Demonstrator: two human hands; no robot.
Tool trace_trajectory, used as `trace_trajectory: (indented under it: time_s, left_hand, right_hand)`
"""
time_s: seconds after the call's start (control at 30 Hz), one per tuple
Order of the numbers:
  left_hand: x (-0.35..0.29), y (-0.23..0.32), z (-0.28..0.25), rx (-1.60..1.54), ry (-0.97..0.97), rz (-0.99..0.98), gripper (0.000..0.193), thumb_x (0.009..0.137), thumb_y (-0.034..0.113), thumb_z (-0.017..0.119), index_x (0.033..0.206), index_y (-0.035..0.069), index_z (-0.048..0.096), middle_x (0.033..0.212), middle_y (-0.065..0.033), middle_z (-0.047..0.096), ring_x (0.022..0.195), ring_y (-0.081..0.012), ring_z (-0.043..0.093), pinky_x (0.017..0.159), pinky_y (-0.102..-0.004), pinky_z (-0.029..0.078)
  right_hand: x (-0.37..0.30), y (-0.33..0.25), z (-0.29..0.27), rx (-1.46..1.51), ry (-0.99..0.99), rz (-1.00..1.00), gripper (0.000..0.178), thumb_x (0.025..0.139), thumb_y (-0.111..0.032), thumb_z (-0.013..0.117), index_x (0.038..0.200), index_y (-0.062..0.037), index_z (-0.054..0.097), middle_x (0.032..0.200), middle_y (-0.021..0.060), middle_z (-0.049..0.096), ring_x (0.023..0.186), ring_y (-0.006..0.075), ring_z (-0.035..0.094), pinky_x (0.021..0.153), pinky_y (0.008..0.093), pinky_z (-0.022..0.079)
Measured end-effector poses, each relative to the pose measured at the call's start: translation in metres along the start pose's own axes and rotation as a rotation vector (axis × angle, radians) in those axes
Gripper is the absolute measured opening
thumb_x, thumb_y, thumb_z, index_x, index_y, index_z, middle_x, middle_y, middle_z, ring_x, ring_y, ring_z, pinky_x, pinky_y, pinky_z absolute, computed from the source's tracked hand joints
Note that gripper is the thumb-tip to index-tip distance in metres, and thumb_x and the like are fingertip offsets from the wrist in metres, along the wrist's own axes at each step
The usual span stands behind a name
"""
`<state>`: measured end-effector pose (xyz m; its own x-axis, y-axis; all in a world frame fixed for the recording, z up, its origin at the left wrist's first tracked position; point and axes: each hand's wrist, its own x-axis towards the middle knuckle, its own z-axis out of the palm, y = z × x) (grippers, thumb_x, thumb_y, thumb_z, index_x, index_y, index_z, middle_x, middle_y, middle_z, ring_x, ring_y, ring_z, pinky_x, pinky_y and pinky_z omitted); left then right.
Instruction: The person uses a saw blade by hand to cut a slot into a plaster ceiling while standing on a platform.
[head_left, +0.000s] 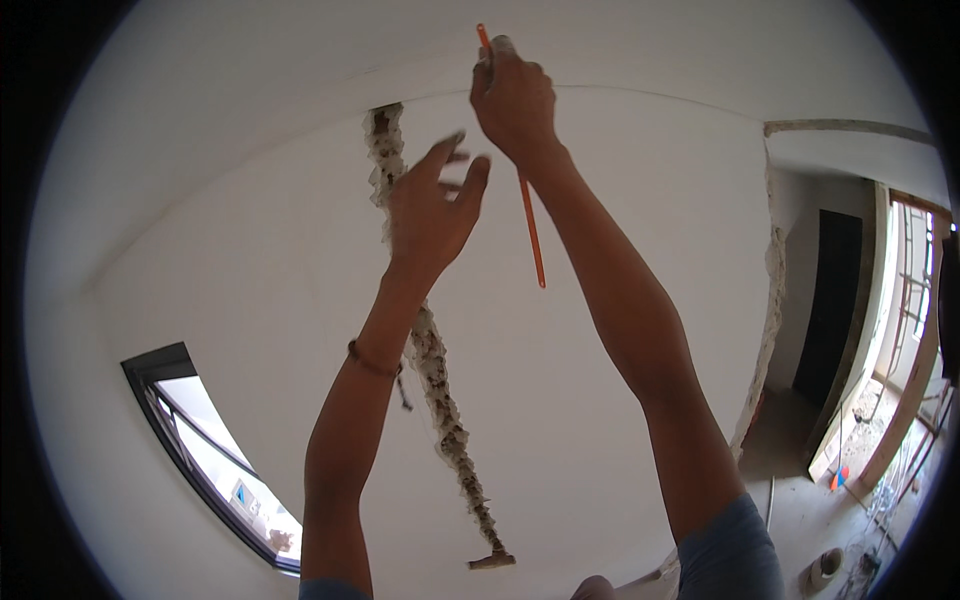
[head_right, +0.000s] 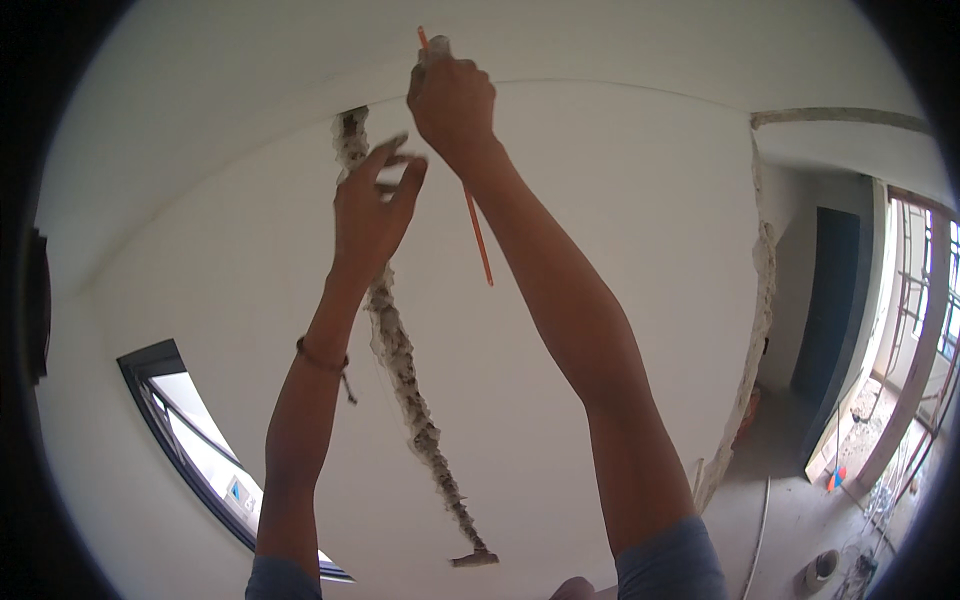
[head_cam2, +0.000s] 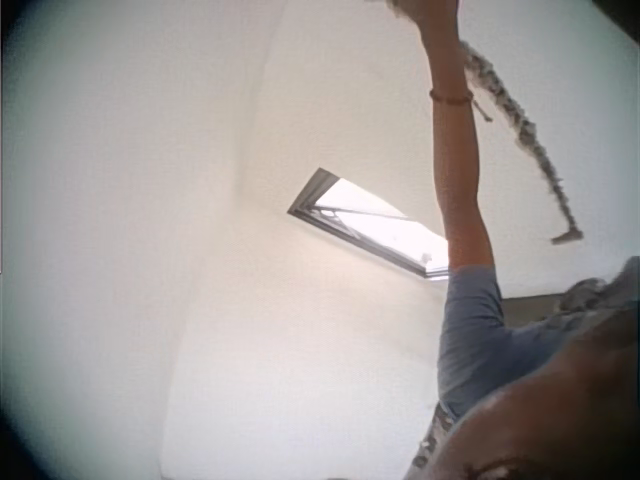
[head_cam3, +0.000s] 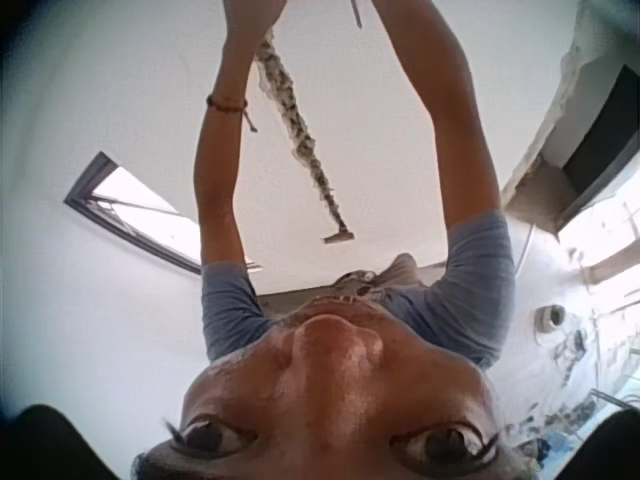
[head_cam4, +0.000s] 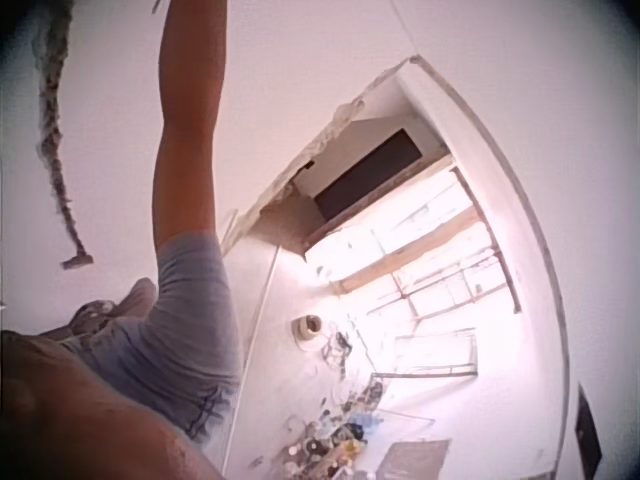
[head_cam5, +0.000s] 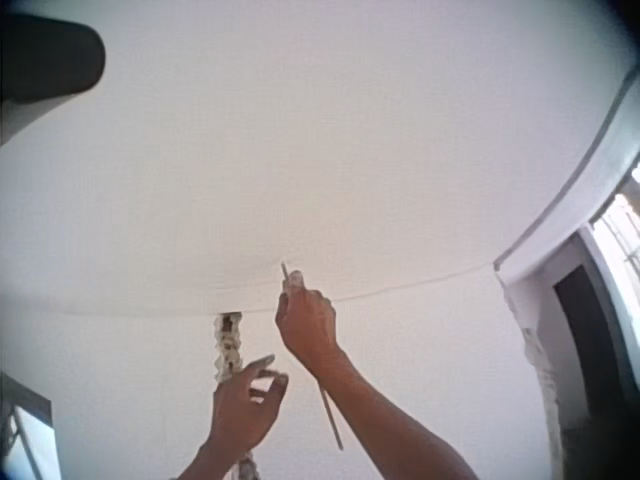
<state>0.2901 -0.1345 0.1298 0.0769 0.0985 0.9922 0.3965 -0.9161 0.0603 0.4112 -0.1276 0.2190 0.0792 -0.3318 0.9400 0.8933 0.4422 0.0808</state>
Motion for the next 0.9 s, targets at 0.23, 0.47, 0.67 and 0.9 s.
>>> trace_trajectory:
  time_s: [0.23, 0.47, 0.67, 0.9]
  left_hand:
    - [-0.092, -0.028, -0.079, 0.104, -0.322, -0.214, 0.040, 0.091, 0.034, 0.057, 0.110, -0.001, 0.062, 0.090, -0.0119, 0.068, 0.070, -0.0156, 0.065, 0.065, -0.0285, 0.052]
    - [-0.242, -0.092, -0.132, -0.048, -0.535, -0.619, 0.034, 0.090, 0.030, 0.059, 0.099, -0.002, 0.065, 0.081, -0.0099, 0.068, 0.067, -0.0163, 0.067, 0.061, -0.0280, 0.053]
    - [-0.379, -0.123, -0.138, -0.083, -0.678, -1.006, 0.028, 0.093, 0.027, 0.055, 0.106, 0.004, 0.064, 0.090, -0.0048, 0.069, 0.071, -0.0156, 0.068, 0.056, -0.0248, 0.052]
    - [-0.461, -0.107, -0.126, -0.159, -0.751, -1.220, 0.033, 0.091, 0.034, 0.058, 0.101, 0.003, 0.066, 0.087, -0.0054, 0.070, 0.070, -0.0152, 0.069, 0.057, -0.0257, 0.054]
  right_hand:
    - [0.005, -0.013, 0.018, -0.038, -0.147, 0.048, 0.016, 0.089, -0.015, 0.049, 0.090, 0.0007, 0.050, 0.063, 0.0208, 0.061, 0.059, 0.0392, 0.062, 0.054, 0.0481, 0.050]
    - [0.005, -0.004, 0.014, -0.047, -0.107, 0.051, 0.018, 0.089, -0.017, 0.049, 0.090, 0.0008, 0.051, 0.064, 0.0215, 0.061, 0.060, 0.0388, 0.062, 0.054, 0.0468, 0.050]
    - [0.003, -0.015, 0.024, -0.064, -0.040, 0.048, 0.019, 0.089, -0.017, 0.049, 0.094, 0.0012, 0.052, 0.066, 0.0220, 0.061, 0.062, 0.0387, 0.063, 0.056, 0.0465, 0.051]
    - [0.006, -0.015, 0.024, -0.089, -0.040, 0.033, 0.019, 0.087, -0.016, 0.051, 0.087, 0.0029, 0.054, 0.063, 0.0187, 0.060, 0.057, 0.0327, 0.063, 0.050, 0.0405, 0.051]
